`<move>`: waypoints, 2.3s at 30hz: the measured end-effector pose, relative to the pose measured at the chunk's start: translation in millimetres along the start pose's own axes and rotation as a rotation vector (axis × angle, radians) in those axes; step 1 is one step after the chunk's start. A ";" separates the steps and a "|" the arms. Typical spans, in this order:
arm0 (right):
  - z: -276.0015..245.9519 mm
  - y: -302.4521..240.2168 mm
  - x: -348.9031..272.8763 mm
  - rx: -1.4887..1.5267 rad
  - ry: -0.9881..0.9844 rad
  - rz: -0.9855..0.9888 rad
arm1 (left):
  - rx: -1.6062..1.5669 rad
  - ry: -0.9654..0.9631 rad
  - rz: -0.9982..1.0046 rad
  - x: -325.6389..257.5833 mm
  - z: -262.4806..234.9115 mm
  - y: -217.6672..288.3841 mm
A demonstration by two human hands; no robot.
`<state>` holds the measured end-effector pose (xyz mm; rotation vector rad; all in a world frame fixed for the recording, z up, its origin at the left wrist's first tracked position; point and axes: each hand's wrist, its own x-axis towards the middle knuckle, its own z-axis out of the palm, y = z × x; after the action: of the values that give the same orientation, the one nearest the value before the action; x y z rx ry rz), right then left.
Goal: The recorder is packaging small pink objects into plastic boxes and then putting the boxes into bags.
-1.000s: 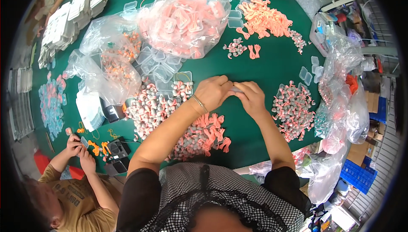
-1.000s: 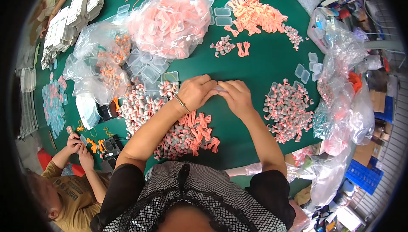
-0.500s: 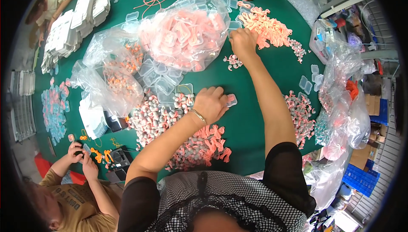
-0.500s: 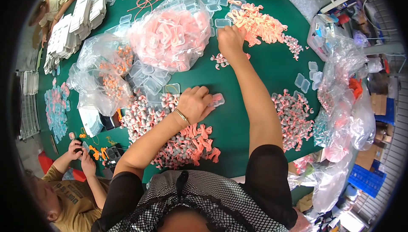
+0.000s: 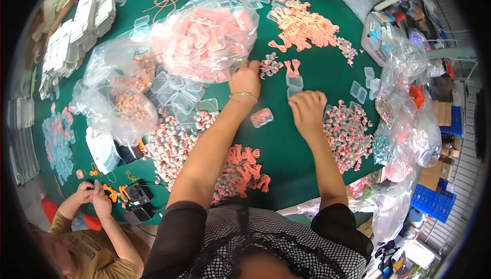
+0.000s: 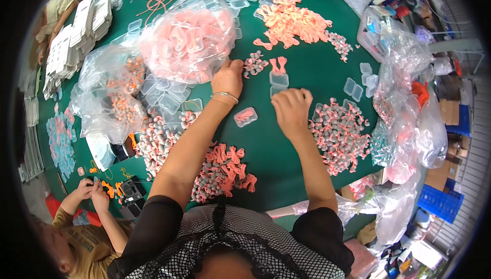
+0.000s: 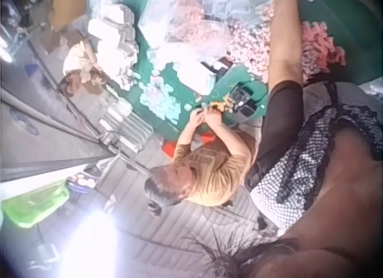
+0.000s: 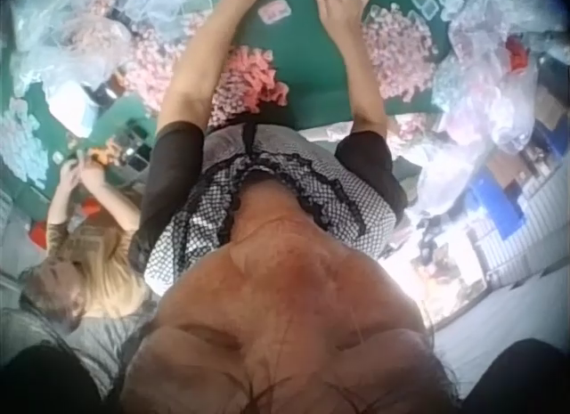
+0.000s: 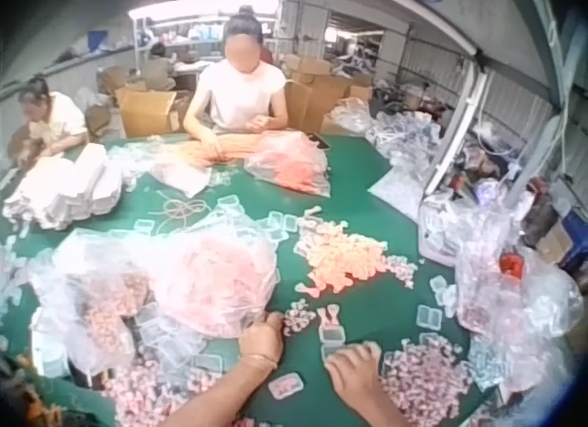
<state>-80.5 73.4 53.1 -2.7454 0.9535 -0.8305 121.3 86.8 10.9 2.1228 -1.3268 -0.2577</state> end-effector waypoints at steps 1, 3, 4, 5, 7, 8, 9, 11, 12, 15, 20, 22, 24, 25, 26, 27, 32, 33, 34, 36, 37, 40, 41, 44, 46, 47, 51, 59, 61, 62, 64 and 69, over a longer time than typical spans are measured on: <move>-1.3 2.1 -9.7 -0.013 0.000 0.015 | -0.009 -0.013 0.012 -1.6 1.4 2.7; -1.3 1.9 -22.7 -0.016 -0.066 0.020 | 0.020 0.011 0.032 -8.7 0.2 7.8; -1.0 3.9 -23.9 -0.003 -0.087 0.016 | 0.002 0.040 0.111 -12.9 -0.5 8.3; -1.3 4.8 -23.8 -0.016 -0.080 0.034 | -0.005 0.028 0.129 -19.0 -2.2 6.8; -3.4 8.1 -17.1 0.098 -0.057 0.089 | -0.053 0.034 0.222 -26.3 -6.3 -1.5; -4.7 17.0 -10.1 0.087 0.006 0.115 | -0.057 0.042 0.214 -26.7 -4.8 -7.4; -3.9 31.1 -3.9 0.077 0.088 0.155 | -0.054 0.057 0.198 -27.3 -6.5 -14.1; -6.5 83.1 7.4 0.048 0.260 0.238 | -0.052 0.072 0.201 -25.8 -5.9 -11.6; -7.9 109.2 14.1 0.058 0.371 0.303 | -0.071 0.056 0.174 -25.1 -6.6 -9.5; -12.1 186.6 13.6 -0.246 0.275 0.662 | -0.116 0.013 0.122 -21.7 -5.1 -5.2; 0.1 227.5 26.9 -0.418 0.101 0.857 | -0.117 -0.002 0.086 -18.9 -7.3 -12.6; 2.4 249.4 21.3 -0.393 0.117 0.785 | -0.181 -0.007 0.094 -19.1 -7.6 -11.8; 0.3 258.6 13.7 -0.346 0.193 0.612 | -0.291 -0.037 0.044 -20.9 -7.2 -9.2; 0.0 252.9 14.0 -0.332 0.185 0.609 | -0.406 -0.062 0.003 -22.1 -10.6 -4.4; -1.2 246.3 12.3 -0.239 0.249 0.601 | -0.500 -0.062 -0.013 -26.6 -14.5 2.3; -7.8 237.4 11.3 -0.155 0.315 0.592 | -0.586 -0.039 0.031 -31.3 -11.4 7.0; -6.0 185.0 -8.6 0.012 0.254 0.561 | -0.584 -0.246 0.131 -44.6 -9.3 30.5; -6.9 183.3 -7.7 0.005 0.257 0.562 | -0.495 -0.272 0.144 -45.9 -10.4 31.2; -8.5 183.1 -5.0 0.034 0.267 0.575 | -0.488 -0.274 0.168 -46.9 -8.8 31.3; -14.3 188.2 2.6 0.045 0.254 0.578 | -0.450 -0.273 0.199 -49.8 -7.3 37.4; -12.5 194.4 7.1 0.041 0.259 0.579 | -0.409 -0.269 0.224 -50.9 -6.9 39.9; 1.6 207.3 27.1 0.018 0.236 0.454 | -0.378 -0.233 0.293 -54.0 -1.0 39.6; 7.8 209.4 33.5 0.028 0.241 0.432 | -0.375 -0.230 0.293 -55.1 0.8 39.4; 18.0 220.1 42.0 -0.033 0.204 0.410 | -0.404 -0.276 0.227 -56.4 -0.7 46.3; 20.5 219.1 43.8 -0.101 0.158 0.407 | -0.385 -0.283 0.209 -56.6 -1.7 48.1; 20.4 219.1 42.5 -0.058 0.181 0.460 | -0.385 -0.285 0.205 -55.9 -0.3 50.6; 11.8 133.9 41.6 0.327 0.151 0.600 | -0.347 -0.254 0.206 -55.7 -1.5 40.9; -2.0 14.0 -24.5 0.134 0.002 0.165 | -0.260 -0.234 0.349 -56.2 2.3 48.7; 4.7 11.5 -26.7 0.081 0.022 0.170 | -0.273 -0.203 0.370 -58.5 3.8 46.0; 6.4 10.7 -27.0 0.082 0.023 0.172 | -0.272 -0.204 0.371 -59.2 4.3 45.0; 8.7 10.1 -27.0 0.044 0.036 0.138 | -0.245 -0.217 0.354 -60.0 6.0 43.7; 1.6 5.7 -27.1 0.006 0.001 0.069 | -0.282 -0.325 0.292 -59.3 -2.7 43.1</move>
<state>-100.4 85.1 37.7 -2.6909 1.0377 -0.8224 62.2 125.9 29.5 1.6758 -1.6546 -0.6462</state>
